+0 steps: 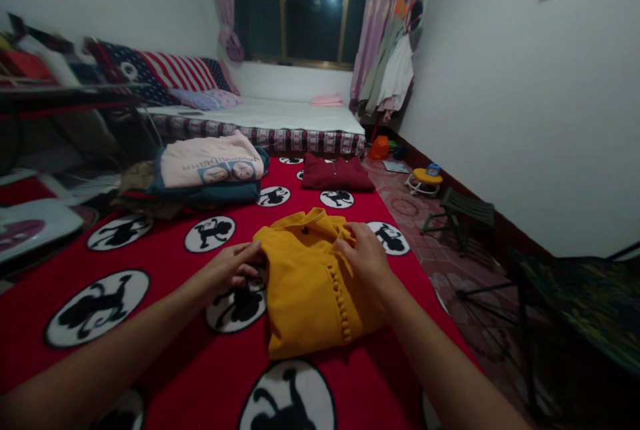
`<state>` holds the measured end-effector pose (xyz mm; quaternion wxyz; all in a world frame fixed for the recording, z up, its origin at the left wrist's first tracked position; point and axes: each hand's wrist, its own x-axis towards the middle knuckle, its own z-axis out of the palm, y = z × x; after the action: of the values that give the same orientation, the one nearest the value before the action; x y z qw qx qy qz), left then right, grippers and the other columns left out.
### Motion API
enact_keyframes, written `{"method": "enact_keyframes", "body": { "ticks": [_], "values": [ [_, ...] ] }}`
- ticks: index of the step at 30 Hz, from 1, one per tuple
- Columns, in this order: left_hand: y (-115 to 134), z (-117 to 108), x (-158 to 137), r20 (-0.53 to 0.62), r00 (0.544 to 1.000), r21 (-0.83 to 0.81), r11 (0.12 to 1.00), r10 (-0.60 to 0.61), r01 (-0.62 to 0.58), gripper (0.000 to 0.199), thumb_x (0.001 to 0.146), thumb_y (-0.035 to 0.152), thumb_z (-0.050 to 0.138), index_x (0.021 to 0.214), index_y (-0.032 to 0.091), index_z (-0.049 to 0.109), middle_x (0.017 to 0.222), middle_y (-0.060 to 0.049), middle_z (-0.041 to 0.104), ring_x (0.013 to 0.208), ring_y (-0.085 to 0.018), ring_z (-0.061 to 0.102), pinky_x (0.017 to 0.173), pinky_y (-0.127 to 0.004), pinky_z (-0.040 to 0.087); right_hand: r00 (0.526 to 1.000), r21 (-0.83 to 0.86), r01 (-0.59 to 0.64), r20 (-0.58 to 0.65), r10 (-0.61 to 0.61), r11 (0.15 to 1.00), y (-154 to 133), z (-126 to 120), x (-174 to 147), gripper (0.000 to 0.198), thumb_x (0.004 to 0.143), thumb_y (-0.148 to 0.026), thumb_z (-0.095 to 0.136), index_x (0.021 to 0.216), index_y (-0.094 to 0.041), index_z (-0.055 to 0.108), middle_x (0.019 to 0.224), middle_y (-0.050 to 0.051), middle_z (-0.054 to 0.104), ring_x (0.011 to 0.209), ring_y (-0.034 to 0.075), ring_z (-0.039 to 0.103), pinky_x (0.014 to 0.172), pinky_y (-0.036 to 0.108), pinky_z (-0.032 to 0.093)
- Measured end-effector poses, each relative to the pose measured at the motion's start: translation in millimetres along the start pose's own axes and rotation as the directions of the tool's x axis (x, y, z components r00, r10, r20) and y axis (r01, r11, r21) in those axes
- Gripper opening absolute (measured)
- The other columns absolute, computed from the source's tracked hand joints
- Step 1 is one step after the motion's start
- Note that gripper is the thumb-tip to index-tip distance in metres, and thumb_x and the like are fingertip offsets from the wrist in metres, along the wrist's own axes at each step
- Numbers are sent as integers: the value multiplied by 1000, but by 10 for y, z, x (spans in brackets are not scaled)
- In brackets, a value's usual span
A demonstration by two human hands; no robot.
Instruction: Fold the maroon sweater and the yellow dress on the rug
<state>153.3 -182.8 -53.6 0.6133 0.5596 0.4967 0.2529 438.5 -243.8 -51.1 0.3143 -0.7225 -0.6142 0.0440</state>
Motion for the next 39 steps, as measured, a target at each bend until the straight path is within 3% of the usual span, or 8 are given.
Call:
{"method": "enact_keyframes", "body": {
  "ticks": [4, 7, 13, 17, 20, 25, 31, 39],
  "values": [
    [117, 130, 191, -138, 979, -1, 988, 150, -152, 61, 75, 42, 70, 124, 14, 48, 103, -13, 68, 71, -15, 66, 47, -17, 42, 998, 122, 23, 50, -30, 992, -196, 174, 184, 56, 75, -36, 66, 127, -16, 53, 112, 11, 65, 100, 23, 61, 86, 34, 46],
    [183, 242, 389, -179, 943, -40, 956, 280, -292, 60, 75, 20, 69, 128, 15, 44, 110, -13, 67, 89, -20, 68, 68, -25, 54, 997, 277, -36, 70, 17, 960, -188, 256, 334, 32, 80, -36, 58, 104, -17, 65, 93, 6, 70, 85, 21, 64, 76, 31, 48],
    [204, 242, 666, -197, 951, 212, 957, 240, -198, 66, 74, 19, 70, 132, 12, 40, 105, -13, 66, 99, -28, 65, 86, -44, 52, 947, 228, -242, -155, 280, 943, 134, 284, 395, 35, 80, -34, 55, 105, -11, 64, 98, 12, 69, 87, 23, 63, 80, 35, 48],
    [308, 297, 514, -236, 731, 606, 685, 641, -405, 65, 76, 19, 67, 135, 16, 41, 130, -15, 51, 126, -30, 45, 108, -46, 33, 957, 95, 15, -288, 13, 995, 65, 200, 236, 36, 85, -30, 50, 116, -14, 61, 115, 14, 64, 104, 24, 59, 94, 39, 43],
    [348, 484, 372, 38, 632, 691, 437, 774, -576, 54, 88, 31, 54, 139, 21, 40, 139, -11, 46, 132, -24, 39, 113, -40, 27, 972, 57, 205, -124, -197, 977, -73, 210, 202, 38, 92, -33, 44, 124, -20, 58, 129, 11, 58, 123, 23, 50, 105, 41, 36],
    [134, 711, 556, 245, 778, 782, 356, 578, -512, 72, 84, 59, 51, 141, 16, 42, 153, -14, 29, 143, -33, 19, 116, -49, 10, 949, -134, 115, 309, -68, 984, -15, 433, 384, 53, 96, -43, 35, 145, -24, 34, 154, 7, 29, 143, 28, 19, 110, 60, 19],
    [15, 607, 724, 222, 813, 812, 359, 539, -460, 70, 86, 58, 47, 140, 12, 45, 154, -16, 25, 145, -31, 14, 117, -48, 8, 974, -302, -21, 209, 87, 953, 52, 411, 287, 58, 97, -45, 31, 146, -14, 33, 153, 15, 29, 140, 32, 27, 109, 54, 26],
    [-182, 400, -131, 187, 860, 731, 517, 475, -445, 72, 78, 55, 59, 136, 14, 48, 154, -18, 26, 142, -35, 20, 113, -48, 26, 996, -276, 10, 93, 16, 961, 99, 18, -471, 50, 93, -37, 45, 137, -14, 44, 129, 16, 58, 120, 27, 52, 99, 40, 39]
  ]
}}
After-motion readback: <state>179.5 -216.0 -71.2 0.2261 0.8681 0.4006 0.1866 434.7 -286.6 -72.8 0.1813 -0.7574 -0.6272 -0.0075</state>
